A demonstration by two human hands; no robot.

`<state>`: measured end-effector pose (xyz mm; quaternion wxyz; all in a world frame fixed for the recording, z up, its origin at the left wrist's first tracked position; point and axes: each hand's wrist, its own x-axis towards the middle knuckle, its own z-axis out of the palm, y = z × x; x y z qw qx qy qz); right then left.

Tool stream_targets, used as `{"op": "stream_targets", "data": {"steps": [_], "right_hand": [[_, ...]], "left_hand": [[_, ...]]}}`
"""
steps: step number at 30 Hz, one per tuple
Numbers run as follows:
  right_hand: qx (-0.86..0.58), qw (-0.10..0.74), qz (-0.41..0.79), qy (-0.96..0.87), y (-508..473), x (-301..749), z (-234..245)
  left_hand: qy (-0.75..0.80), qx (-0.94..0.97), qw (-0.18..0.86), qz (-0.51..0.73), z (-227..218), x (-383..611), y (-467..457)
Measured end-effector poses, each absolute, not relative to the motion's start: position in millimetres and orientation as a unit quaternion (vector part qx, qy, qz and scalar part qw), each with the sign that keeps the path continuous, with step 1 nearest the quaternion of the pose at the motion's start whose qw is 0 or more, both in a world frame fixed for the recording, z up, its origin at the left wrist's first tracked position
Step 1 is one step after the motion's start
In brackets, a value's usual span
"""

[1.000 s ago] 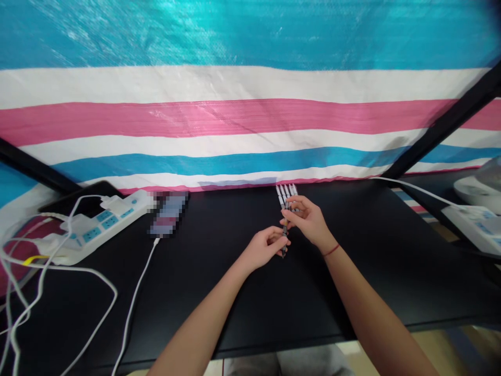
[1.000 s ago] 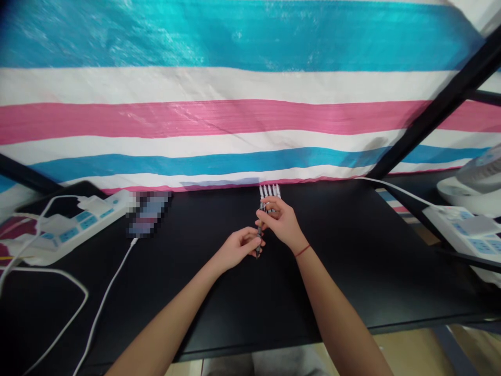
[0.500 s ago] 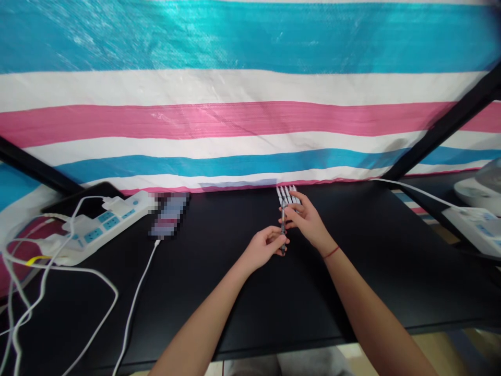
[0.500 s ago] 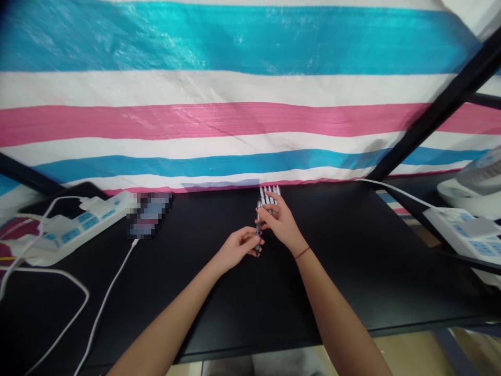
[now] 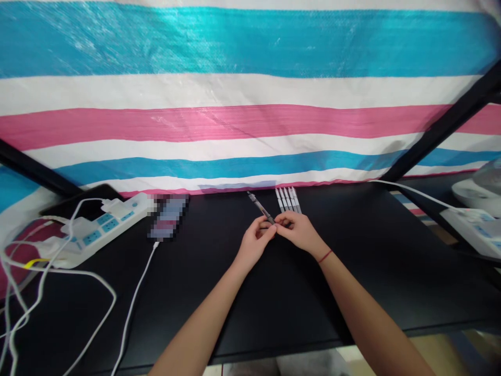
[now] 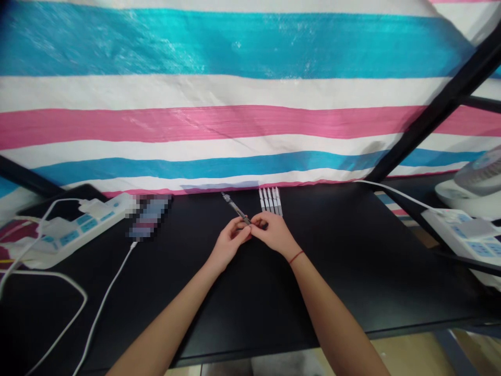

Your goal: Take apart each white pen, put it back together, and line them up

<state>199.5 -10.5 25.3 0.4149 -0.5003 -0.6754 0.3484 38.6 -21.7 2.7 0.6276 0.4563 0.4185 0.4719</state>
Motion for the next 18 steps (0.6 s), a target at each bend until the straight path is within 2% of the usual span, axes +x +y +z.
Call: {"op": "stream_targets", "data": {"steps": [3, 6, 9, 12, 18], "right_hand": [[-0.537, 0.460, 0.375, -0.599, -1, 218, 20], [-0.639, 0.467, 0.318, -0.522, 9, 246, 14], [-0.740, 0.379, 0.204, -0.516, 14, 266, 9], [-0.783, 0.302, 0.163, -0.518, 14, 269, 7], [-0.781, 0.259, 0.132, -0.552, 13, 261, 6]], "left_hand": [[0.417, 0.495, 0.620, 0.444, -2, 40, -22], [0.422, 0.503, 0.622, 0.427, -2, 40, -22], [0.432, 0.491, 0.631, 0.417, 0, 40, -21], [0.435, 0.493, 0.633, 0.409, 0, 39, -20], [0.436, 0.547, 0.590, 0.404, -2, 39, -22]]}}
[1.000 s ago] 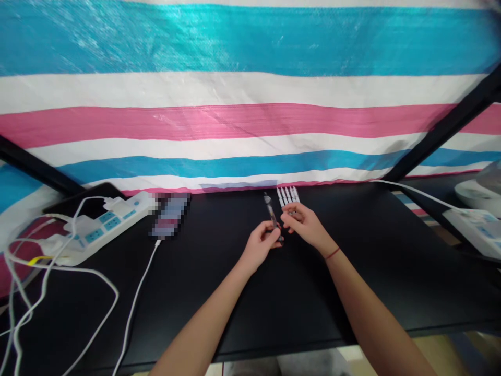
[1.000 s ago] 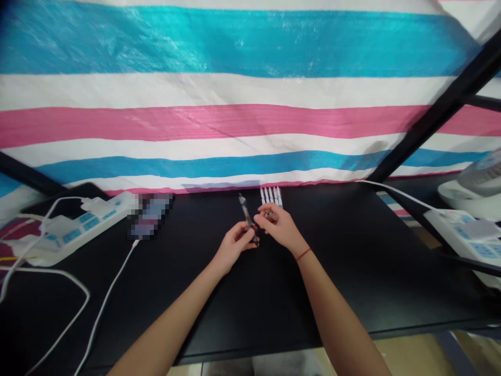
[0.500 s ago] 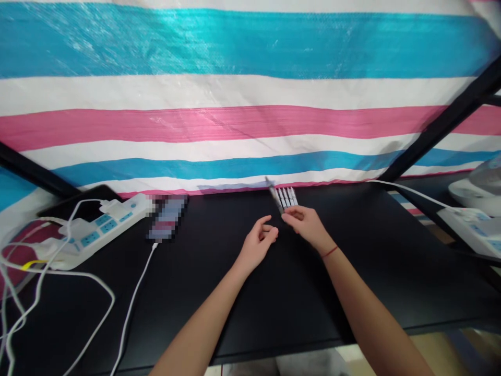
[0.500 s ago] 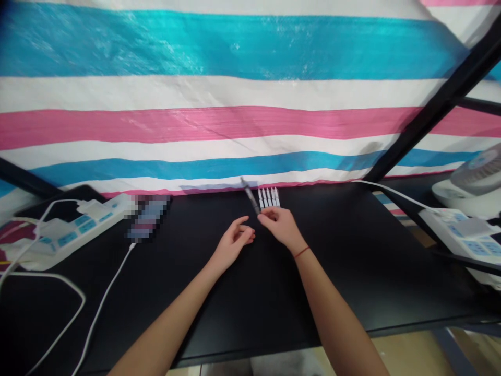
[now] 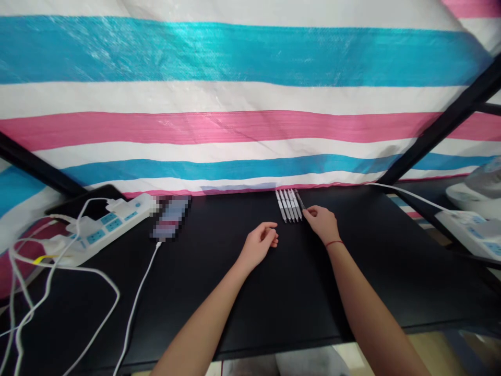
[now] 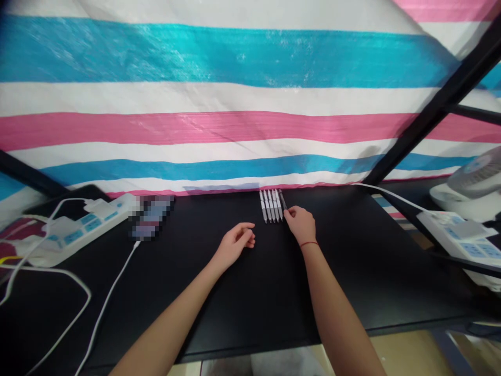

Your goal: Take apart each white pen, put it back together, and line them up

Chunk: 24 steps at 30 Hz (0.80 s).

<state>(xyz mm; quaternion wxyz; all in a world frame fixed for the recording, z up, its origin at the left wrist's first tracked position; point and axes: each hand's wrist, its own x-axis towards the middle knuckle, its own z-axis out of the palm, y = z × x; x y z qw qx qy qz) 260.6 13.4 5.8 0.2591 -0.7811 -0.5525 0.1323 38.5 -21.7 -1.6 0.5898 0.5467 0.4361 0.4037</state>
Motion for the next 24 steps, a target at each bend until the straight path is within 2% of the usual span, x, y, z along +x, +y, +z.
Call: {"op": "stream_targets", "data": {"steps": [6, 10, 14, 17, 20, 24], "right_hand": [[-0.776, 0.264, 0.126, -0.559, 14, 262, 4], [-0.775, 0.301, 0.121, -0.542, 13, 260, -1], [-0.766, 0.388, 0.068, -0.509, 12, 251, -5], [-0.726, 0.412, 0.013, -0.550, 6, 234, -4], [-0.671, 0.366, -0.023, -0.644, -6, 206, -1], [-0.592, 0.217, -0.005, -0.776, -22, 168, 1]], "left_hand": [[0.478, 0.708, 0.366, 0.369, 6, 29, -19], [0.508, 0.741, 0.243, 0.365, 5, 19, -11], [0.546, 0.743, 0.168, 0.349, 1, 12, -5], [0.568, 0.754, 0.134, 0.303, 2, 12, -5], [0.564, 0.779, 0.103, 0.254, 3, 15, -8], [0.582, 0.785, 0.040, 0.208, 3, 18, -14]]}}
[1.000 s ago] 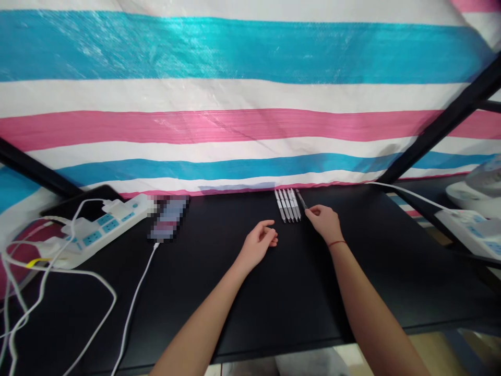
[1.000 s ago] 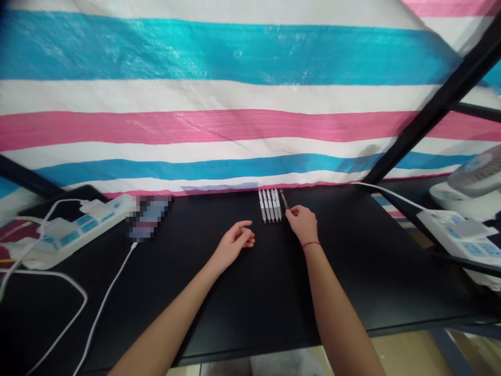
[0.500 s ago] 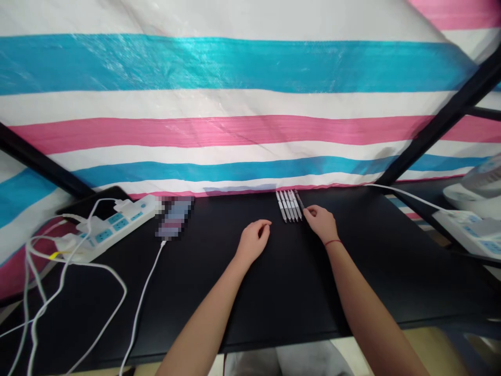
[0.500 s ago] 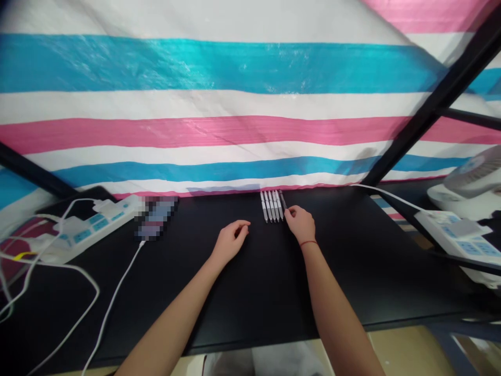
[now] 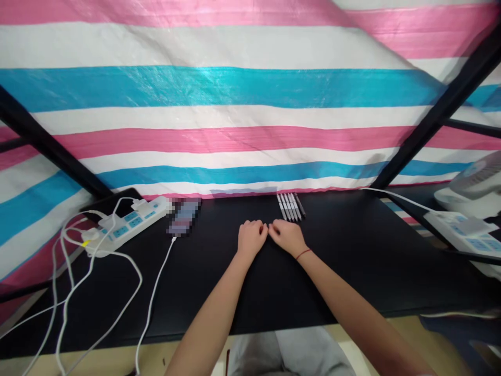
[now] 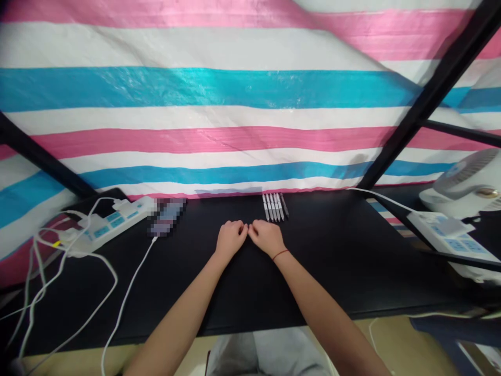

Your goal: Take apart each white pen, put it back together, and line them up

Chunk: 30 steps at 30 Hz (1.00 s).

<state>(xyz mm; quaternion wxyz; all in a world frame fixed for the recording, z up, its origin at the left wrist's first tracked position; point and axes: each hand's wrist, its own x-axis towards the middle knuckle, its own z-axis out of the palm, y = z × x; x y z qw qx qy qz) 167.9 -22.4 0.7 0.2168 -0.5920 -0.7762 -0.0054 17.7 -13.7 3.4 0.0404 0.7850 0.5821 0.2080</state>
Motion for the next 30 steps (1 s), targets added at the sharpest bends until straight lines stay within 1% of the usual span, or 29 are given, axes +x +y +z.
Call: {"op": "stream_targets", "data": {"steps": [1, 4, 17, 24, 30], "right_hand": [[-0.579, 0.179, 0.001, -0.795, -25, 162, 1], [-0.582, 0.141, 0.004, -0.801, -30, 153, 3], [-0.613, 0.085, 0.006, -0.785, -31, 150, 6], [-0.604, 0.083, 0.010, -0.792, -31, 156, 7], [-0.587, 0.120, 0.024, -0.800, -30, 161, 5]], "left_hand": [[0.593, 0.779, 0.028, 0.204, 3, 18, -15], [0.609, 0.769, 0.018, 0.193, 2, 17, -16], [0.567, 0.817, -0.015, 0.105, -4, 23, -14], [0.545, 0.831, -0.004, 0.109, -1, 18, -12], [0.517, 0.846, 0.029, 0.125, 5, 7, -9]]}}
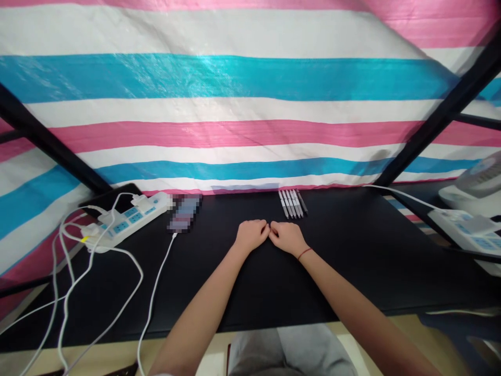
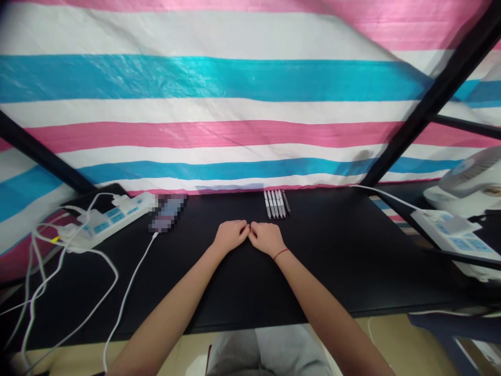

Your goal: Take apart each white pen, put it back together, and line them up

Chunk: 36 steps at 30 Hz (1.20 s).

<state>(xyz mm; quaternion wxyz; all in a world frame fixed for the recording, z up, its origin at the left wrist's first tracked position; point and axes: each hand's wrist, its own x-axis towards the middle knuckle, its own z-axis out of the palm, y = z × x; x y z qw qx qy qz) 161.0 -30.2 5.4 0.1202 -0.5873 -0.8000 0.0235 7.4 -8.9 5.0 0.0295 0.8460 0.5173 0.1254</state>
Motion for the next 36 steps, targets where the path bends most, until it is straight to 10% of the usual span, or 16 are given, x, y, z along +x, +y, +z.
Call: {"op": "stream_targets", "data": {"steps": [36], "right_hand": [[-0.578, 0.199, 0.092, -0.786, -26, 171, 0]], "left_hand": [[0.473, 0.838, 0.173, 0.210, 4, -7, -2]]}}
